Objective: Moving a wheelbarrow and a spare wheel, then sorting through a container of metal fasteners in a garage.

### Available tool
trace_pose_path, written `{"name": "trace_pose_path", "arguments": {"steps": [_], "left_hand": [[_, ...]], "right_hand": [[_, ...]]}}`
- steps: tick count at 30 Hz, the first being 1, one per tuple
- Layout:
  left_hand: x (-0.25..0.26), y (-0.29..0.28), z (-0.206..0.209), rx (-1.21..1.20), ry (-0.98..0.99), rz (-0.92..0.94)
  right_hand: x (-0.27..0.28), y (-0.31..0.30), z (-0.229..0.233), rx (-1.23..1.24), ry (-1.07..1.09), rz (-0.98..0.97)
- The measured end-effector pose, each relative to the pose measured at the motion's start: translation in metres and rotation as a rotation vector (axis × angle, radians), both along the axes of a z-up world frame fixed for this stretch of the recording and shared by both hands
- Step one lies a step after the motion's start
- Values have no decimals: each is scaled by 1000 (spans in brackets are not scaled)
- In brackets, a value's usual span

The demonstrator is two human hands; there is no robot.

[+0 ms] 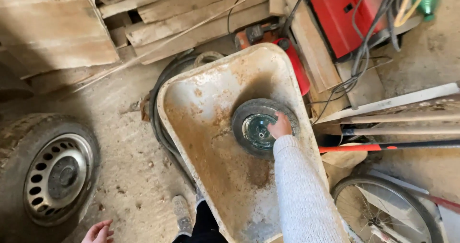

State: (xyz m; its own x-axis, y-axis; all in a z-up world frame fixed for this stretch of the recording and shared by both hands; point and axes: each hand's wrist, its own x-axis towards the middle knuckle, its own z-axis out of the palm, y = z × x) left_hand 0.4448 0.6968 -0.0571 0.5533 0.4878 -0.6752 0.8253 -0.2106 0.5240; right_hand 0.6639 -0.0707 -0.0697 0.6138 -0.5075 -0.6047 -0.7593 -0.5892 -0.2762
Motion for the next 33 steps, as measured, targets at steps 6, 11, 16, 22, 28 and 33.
{"name": "trace_pose_path", "arguments": {"steps": [6, 11, 16, 22, 28, 33], "left_hand": [[-12, 4, 3, 110, 81, 73], [-7, 8, 16, 109, 147, 131], [3, -13, 17, 120, 177, 95], [62, -69, 15, -14, 280, 92], [117, -147, 37, -134, 215, 48], [139, -184, 27, -187, 190, -137]], "right_hand": [[19, -19, -25, -78, 12, 142], [30, -18, -30, -120, 70, 197], [37, -25, -58, -166, 122, 251], [36, -18, -76, -304, 151, 301], [27, -19, -86, -466, 86, 354], [19, -8, -81, -647, 93, 486]]}}
